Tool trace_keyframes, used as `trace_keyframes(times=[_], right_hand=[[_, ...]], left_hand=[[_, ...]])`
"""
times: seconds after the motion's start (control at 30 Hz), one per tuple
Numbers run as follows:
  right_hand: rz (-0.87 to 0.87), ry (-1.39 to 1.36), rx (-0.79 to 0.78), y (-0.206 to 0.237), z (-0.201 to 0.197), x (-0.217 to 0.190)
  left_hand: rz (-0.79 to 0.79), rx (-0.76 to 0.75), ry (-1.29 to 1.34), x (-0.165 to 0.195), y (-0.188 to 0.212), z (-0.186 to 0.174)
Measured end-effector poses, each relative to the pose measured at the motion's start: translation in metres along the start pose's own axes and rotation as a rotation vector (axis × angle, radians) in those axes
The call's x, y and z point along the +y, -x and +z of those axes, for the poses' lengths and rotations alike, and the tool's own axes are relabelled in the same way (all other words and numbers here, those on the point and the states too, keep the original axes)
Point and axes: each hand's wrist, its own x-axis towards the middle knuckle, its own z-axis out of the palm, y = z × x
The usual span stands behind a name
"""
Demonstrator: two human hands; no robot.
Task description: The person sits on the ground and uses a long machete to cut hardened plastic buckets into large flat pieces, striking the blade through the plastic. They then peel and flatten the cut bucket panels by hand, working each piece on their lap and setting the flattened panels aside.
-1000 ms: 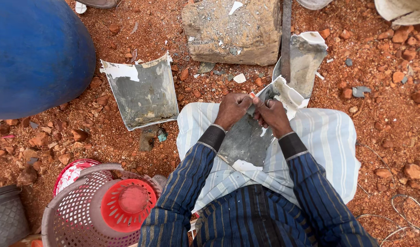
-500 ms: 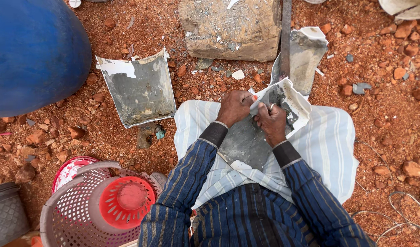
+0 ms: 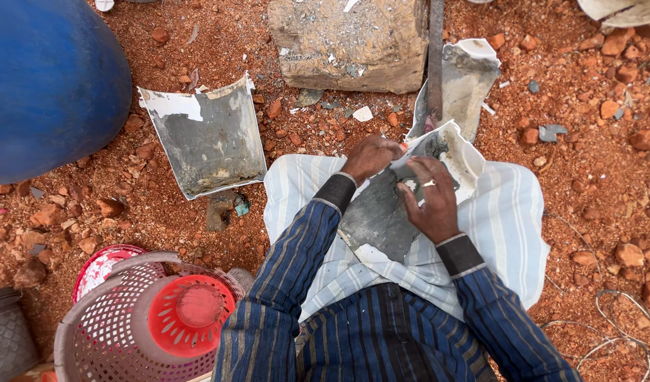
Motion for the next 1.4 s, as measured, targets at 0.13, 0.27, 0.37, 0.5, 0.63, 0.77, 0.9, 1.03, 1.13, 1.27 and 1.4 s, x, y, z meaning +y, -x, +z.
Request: trace_keyframes(times=[0.13,0.27,0.37,0.5,0.63,0.77,0.9,1.03,1.13,1.27,1.4], right_hand=[[-0.152,0.140,-0.079,-0.018,0.005,0.002],[-0.112,0.079,-0.249,-0.026,0.012,0.020],[-0.141,0.034,-0.263,-0.023,0.009,0.038],[-0.137,-0.108,-0.289,-0.013,0.000,0.052],[-0.109,-0.200,-0.364,-0.006,-0.012,0.047],[-0.181,0.052,-0.426,-0.006,-0.024,0.029],[-0.182,0.080,-0.528,-0.023,-0.032,0.024],[-0.024,0.054,-0.758,-0.036,-0.029,0.033],[-0.166,0.019,-0.608,-0.033,-0.025,0.042],[-0.208,-0.220,-0.563,-0.023,-0.024,0.055],[-0.237,-0.185,-0.600,-0.019,-0.027,0.060]], left_hand=[[0.044,0.074,-0.089,-0.001,-0.008,0.008],[-0.040,0.063,-0.064,0.003,-0.007,0.017],[-0.058,0.037,0.027,0.007,-0.008,0.023],[-0.130,0.014,-0.054,0.013,-0.011,0.025],[-0.084,-0.034,-0.102,0.013,-0.010,0.023],[-0.064,-0.026,-0.115,0.013,-0.010,0.023],[-0.126,-0.026,-0.154,0.015,-0.011,0.029],[-0.054,0.057,-0.191,0.013,-0.009,0.034],[-0.077,0.025,-0.153,0.010,-0.009,0.035],[-0.135,-0.094,-0.011,0.009,-0.011,0.034],[-0.019,-0.066,-0.115,0.010,-0.010,0.034]])
